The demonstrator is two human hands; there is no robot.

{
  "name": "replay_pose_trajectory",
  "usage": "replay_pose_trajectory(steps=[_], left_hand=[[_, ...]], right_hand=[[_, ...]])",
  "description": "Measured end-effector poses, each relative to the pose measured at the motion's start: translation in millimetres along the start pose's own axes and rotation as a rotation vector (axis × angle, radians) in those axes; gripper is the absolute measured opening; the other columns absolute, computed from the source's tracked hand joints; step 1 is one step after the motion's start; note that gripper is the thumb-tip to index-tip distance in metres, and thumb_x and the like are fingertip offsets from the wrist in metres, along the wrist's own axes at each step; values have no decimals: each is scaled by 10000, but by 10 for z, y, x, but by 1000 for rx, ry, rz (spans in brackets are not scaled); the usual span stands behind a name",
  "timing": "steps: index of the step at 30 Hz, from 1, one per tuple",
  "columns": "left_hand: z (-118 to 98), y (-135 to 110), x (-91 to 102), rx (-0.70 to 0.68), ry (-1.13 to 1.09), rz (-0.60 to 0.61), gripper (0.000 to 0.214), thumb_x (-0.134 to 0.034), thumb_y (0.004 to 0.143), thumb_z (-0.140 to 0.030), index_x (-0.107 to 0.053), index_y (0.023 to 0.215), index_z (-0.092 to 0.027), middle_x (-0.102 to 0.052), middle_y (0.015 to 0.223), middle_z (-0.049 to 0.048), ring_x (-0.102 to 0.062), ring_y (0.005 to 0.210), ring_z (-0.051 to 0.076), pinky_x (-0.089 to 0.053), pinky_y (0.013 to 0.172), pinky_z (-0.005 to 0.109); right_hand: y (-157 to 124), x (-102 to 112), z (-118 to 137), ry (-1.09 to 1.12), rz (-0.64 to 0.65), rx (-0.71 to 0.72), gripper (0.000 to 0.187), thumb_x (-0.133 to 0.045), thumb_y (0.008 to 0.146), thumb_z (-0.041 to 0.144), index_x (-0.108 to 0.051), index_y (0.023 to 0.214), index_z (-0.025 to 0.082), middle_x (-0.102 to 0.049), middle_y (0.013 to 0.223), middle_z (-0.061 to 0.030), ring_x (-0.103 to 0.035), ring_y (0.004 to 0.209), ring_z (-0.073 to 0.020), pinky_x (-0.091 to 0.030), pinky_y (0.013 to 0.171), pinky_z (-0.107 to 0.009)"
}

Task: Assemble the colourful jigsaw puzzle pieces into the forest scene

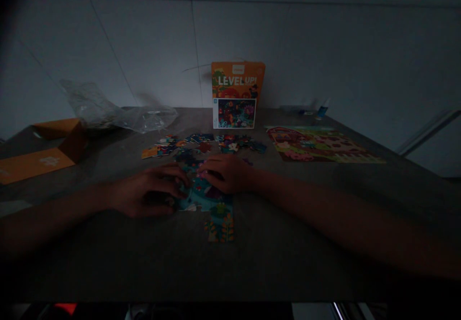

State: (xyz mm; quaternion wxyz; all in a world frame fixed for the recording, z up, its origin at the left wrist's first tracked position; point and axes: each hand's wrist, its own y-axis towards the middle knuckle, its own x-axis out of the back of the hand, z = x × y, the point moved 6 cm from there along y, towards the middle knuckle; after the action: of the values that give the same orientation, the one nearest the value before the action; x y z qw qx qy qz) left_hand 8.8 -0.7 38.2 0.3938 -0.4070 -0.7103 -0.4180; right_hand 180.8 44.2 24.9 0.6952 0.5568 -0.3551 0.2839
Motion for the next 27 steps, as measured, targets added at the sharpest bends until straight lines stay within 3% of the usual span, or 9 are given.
replay_pose_trajectory(steps=[15, 27], left_hand=[[89, -8, 11, 90, 81, 13, 452, -756, 837, -359, -637, 1240, -192, -661, 1174, 113, -641, 1064, 273, -548, 931, 401], [95, -39, 47, 28, 77, 70, 509, -773, 796, -330, -635, 1270, -206, -649, 1215, 129, -624, 1125, 301, -530, 984, 427]], right_hand=[[-2, -10, -6, 1, 9, -8, 217, -525, 1024, 243, -701, 1067, 124, -719, 916, -86, -654, 820, -165, -524, 748, -296], [-19, -25, -26, -1, 23, -6, 209, -529, 1022, 239, -700, 1065, 127, -727, 946, -94, -668, 864, -168, -528, 774, -300]])
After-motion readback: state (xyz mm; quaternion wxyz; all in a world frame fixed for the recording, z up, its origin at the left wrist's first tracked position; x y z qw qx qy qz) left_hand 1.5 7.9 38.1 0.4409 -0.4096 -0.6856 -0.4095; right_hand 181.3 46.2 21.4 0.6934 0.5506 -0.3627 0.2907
